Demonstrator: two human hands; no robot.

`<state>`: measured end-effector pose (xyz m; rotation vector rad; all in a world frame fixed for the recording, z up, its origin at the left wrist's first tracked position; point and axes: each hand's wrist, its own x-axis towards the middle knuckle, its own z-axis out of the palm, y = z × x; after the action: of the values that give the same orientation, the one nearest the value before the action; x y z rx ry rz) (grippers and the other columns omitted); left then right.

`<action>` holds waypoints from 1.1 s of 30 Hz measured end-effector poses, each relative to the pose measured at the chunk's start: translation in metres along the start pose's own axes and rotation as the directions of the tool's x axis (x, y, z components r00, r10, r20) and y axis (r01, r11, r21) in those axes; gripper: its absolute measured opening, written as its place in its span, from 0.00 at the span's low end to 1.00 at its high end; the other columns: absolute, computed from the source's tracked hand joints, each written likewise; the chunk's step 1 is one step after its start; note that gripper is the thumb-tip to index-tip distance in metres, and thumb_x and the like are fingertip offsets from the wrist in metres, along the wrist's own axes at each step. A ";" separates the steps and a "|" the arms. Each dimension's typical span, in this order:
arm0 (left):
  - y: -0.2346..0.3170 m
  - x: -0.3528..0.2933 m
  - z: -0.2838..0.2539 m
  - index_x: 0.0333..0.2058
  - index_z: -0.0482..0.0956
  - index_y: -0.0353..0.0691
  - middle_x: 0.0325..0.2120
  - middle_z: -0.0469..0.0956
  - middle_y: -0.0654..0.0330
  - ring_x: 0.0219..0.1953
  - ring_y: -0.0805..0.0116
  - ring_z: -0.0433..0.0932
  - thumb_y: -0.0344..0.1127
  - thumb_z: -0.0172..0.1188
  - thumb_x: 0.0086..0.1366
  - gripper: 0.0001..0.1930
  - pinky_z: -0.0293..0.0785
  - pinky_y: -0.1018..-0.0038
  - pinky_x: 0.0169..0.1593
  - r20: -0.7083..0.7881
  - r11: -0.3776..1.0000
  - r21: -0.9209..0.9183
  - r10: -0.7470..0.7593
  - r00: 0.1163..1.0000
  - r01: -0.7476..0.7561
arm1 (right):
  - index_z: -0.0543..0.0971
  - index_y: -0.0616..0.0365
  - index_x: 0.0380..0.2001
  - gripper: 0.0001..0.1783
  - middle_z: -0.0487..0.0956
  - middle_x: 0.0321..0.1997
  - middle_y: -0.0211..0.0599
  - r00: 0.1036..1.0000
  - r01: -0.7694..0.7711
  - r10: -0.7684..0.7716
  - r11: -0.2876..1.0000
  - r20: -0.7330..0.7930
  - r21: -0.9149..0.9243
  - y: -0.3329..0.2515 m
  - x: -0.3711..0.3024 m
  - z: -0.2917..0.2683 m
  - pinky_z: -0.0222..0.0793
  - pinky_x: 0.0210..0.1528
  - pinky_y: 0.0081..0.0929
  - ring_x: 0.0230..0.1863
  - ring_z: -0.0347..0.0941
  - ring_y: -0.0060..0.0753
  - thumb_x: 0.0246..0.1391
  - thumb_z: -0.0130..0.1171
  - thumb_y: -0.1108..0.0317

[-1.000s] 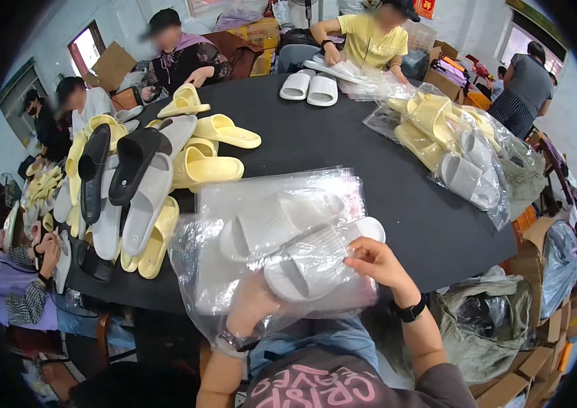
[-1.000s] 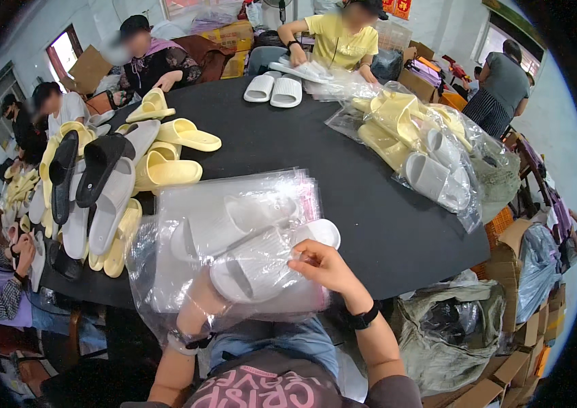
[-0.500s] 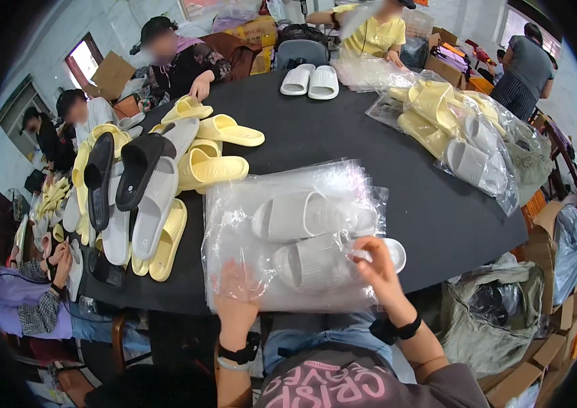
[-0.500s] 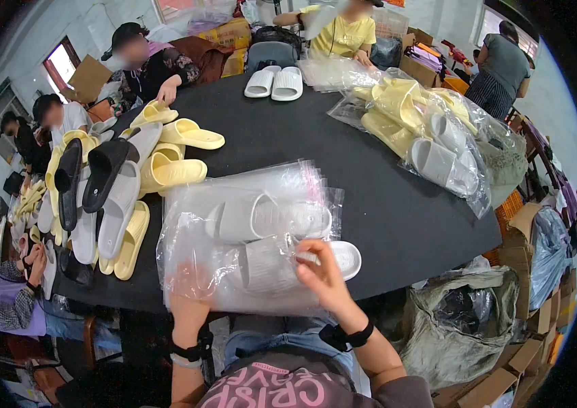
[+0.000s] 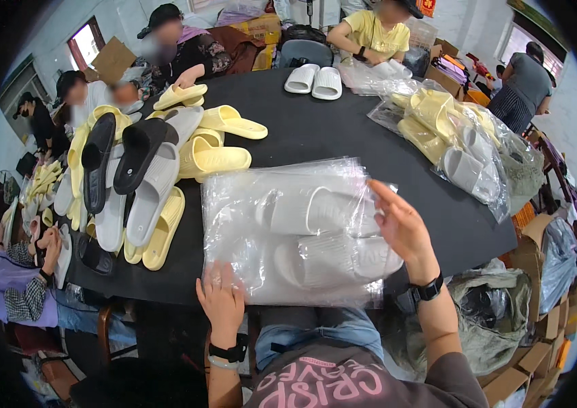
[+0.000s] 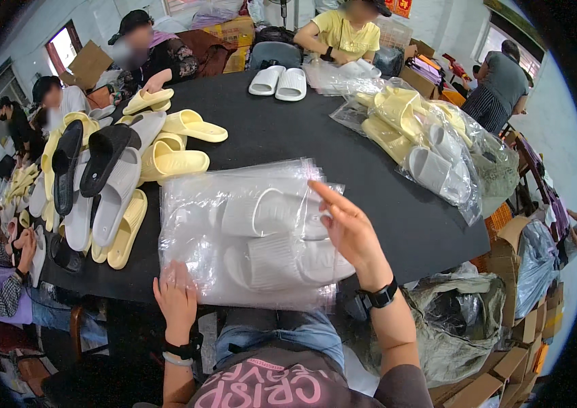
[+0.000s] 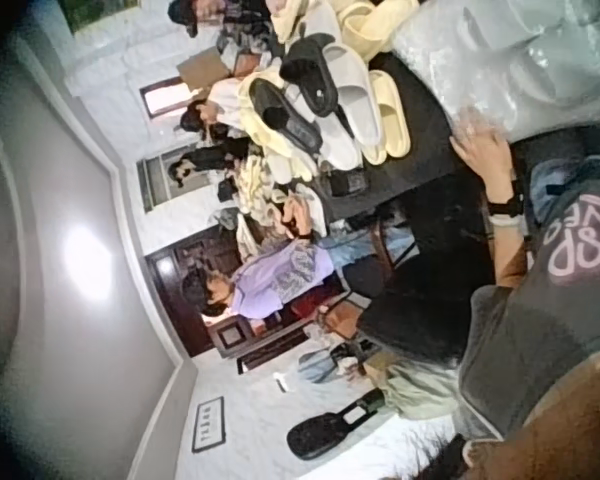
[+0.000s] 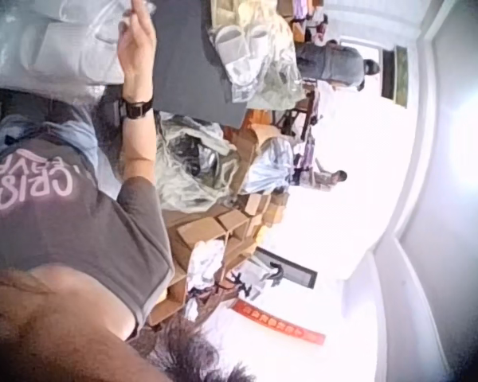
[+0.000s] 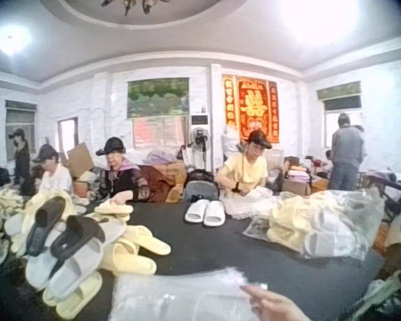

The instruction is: The person places pairs of slippers into clear plastic bags at a table. They handle yellow, white, gray, and black slippers, placing them into bags and setting the packaged items aside. Other people are working at the same table in the background.

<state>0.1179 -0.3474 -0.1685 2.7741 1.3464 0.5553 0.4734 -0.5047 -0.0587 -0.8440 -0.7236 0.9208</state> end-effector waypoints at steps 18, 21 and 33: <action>0.004 0.019 -0.035 0.63 0.64 0.36 0.45 0.76 0.54 0.46 0.65 0.74 0.32 0.54 0.70 0.25 0.69 0.69 0.52 0.167 0.351 -0.899 -0.281 0.945 0.263 | 0.75 0.65 0.51 0.18 0.79 0.47 0.40 0.976 -0.158 0.219 0.768 0.022 -0.621 0.023 -0.003 -0.084 0.75 0.46 0.24 0.45 0.78 0.29 0.57 0.61 0.75; -0.003 0.030 -0.009 0.67 0.57 0.39 0.44 0.74 0.56 0.40 0.73 0.74 0.30 0.55 0.70 0.30 0.72 0.76 0.44 0.284 0.327 -0.885 -0.184 0.941 0.331 | 0.75 0.59 0.53 0.24 0.78 0.44 0.31 0.921 -0.032 0.326 0.608 0.213 -0.793 0.017 0.016 -0.066 0.73 0.44 0.22 0.43 0.75 0.21 0.51 0.66 0.78; -0.006 0.038 0.002 0.70 0.54 0.46 0.46 0.70 0.58 0.34 0.78 0.72 0.15 0.53 0.62 0.39 0.73 0.82 0.39 0.289 0.101 -0.949 -0.110 0.951 0.299 | 0.74 0.60 0.44 0.29 0.75 0.49 0.45 0.831 0.535 0.118 0.095 0.543 -0.839 0.059 0.063 -0.013 0.69 0.54 0.40 0.51 0.72 0.50 0.36 0.73 0.68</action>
<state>0.1350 -0.3143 -0.1595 1.3781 0.7382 0.7948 0.4885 -0.4322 -0.1048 -1.6524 -2.0474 0.1638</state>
